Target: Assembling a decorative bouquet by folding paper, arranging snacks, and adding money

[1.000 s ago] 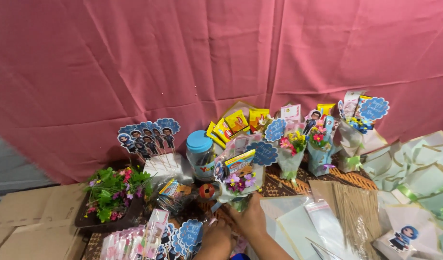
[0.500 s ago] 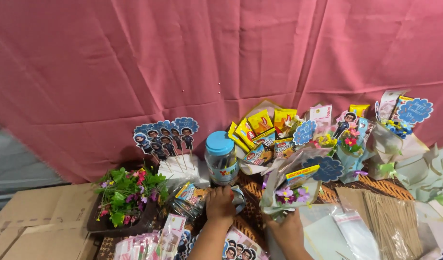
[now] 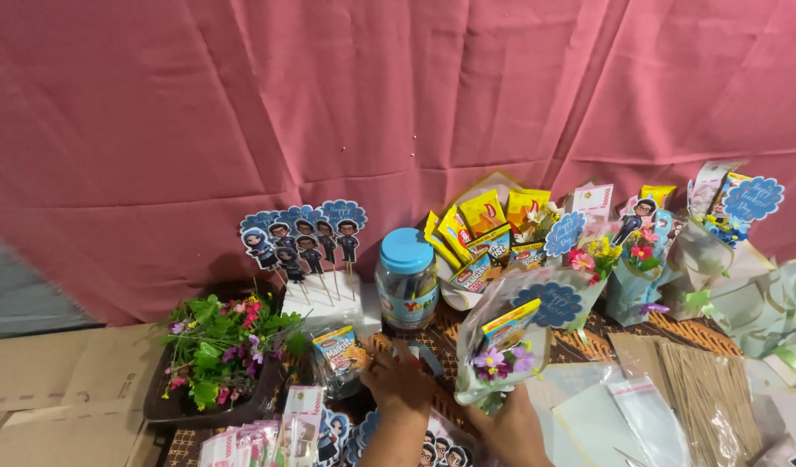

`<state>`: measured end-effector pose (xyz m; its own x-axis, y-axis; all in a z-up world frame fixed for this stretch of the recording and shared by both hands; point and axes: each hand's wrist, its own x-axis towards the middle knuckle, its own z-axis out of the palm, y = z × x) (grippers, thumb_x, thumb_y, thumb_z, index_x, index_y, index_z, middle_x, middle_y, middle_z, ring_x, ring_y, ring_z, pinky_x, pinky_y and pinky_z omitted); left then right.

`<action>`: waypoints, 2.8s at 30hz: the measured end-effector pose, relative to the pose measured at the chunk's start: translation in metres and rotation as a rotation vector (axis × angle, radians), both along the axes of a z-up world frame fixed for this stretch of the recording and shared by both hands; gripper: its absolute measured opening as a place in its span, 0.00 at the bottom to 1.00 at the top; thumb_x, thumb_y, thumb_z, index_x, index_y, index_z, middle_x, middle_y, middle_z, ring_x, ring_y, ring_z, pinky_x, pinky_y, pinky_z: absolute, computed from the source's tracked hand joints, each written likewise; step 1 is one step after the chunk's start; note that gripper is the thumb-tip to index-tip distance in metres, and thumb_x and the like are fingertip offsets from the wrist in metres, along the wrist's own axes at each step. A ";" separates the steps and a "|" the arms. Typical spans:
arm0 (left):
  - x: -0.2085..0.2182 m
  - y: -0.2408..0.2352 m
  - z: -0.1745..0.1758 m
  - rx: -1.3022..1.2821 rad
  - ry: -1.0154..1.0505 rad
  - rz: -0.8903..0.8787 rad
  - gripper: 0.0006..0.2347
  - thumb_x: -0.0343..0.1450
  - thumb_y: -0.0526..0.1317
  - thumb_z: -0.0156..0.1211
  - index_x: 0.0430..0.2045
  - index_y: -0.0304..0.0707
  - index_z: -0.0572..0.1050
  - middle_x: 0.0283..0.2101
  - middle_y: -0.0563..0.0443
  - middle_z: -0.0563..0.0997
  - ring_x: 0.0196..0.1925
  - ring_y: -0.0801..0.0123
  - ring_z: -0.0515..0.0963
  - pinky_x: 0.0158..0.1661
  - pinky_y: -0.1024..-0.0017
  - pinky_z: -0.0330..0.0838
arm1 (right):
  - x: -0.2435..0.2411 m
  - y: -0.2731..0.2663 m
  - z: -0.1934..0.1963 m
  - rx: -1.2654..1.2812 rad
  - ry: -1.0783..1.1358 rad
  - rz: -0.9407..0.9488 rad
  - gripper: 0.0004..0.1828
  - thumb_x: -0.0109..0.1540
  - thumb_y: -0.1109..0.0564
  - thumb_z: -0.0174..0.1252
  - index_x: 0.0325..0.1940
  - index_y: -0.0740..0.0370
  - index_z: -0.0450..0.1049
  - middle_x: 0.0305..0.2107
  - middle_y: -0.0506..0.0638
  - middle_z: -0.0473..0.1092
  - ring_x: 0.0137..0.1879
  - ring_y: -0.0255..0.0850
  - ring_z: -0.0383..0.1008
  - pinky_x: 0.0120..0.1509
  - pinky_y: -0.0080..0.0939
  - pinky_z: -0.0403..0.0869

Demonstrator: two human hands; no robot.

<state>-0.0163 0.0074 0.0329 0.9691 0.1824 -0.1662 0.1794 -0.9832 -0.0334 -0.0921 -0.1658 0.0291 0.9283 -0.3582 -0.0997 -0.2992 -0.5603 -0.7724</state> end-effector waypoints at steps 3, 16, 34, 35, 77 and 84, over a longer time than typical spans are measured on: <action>-0.002 0.004 -0.003 0.008 -0.123 -0.024 0.33 0.68 0.56 0.60 0.67 0.55 0.54 0.62 0.27 0.59 0.46 0.44 0.78 0.51 0.45 0.61 | -0.003 0.009 0.004 -0.039 0.029 0.070 0.47 0.47 0.42 0.75 0.65 0.53 0.63 0.48 0.55 0.78 0.50 0.50 0.83 0.53 0.47 0.79; -0.006 0.010 0.005 -0.026 -0.293 -0.144 0.18 0.68 0.47 0.60 0.47 0.36 0.77 0.64 0.30 0.66 0.54 0.46 0.70 0.50 0.49 0.61 | 0.051 0.051 -0.015 -0.202 -0.187 0.022 0.41 0.46 0.34 0.78 0.45 0.58 0.62 0.34 0.50 0.71 0.35 0.46 0.76 0.41 0.45 0.75; 0.003 -0.004 0.004 -0.972 -0.140 0.089 0.26 0.65 0.52 0.69 0.52 0.41 0.69 0.52 0.43 0.73 0.46 0.52 0.82 0.48 0.57 0.77 | 0.052 0.024 -0.038 -0.333 -0.204 0.309 0.40 0.48 0.40 0.73 0.57 0.54 0.64 0.49 0.51 0.67 0.55 0.49 0.71 0.58 0.56 0.67; 0.007 -0.005 -0.002 -0.972 -0.140 0.087 0.26 0.65 0.52 0.69 0.52 0.41 0.69 0.52 0.43 0.73 0.46 0.52 0.82 0.48 0.57 0.77 | 0.047 0.023 -0.019 -0.334 -0.205 0.308 0.40 0.48 0.40 0.73 0.57 0.54 0.64 0.49 0.51 0.67 0.55 0.49 0.71 0.58 0.56 0.67; -0.003 -0.009 0.034 -1.083 0.027 0.086 0.19 0.69 0.42 0.66 0.53 0.41 0.70 0.47 0.48 0.84 0.46 0.60 0.87 0.49 0.64 0.79 | 0.049 -0.026 0.036 0.731 -0.411 0.224 0.38 0.55 0.80 0.40 0.68 0.61 0.66 0.48 0.60 0.74 0.43 0.44 0.76 0.54 0.46 0.80; -0.002 -0.008 0.034 -1.150 -0.050 0.090 0.27 0.65 0.42 0.69 0.58 0.41 0.65 0.49 0.45 0.82 0.48 0.58 0.86 0.49 0.63 0.81 | 0.000 -0.008 0.043 0.352 -0.048 0.335 0.39 0.56 0.71 0.47 0.71 0.46 0.61 0.55 0.49 0.75 0.51 0.38 0.83 0.57 0.36 0.82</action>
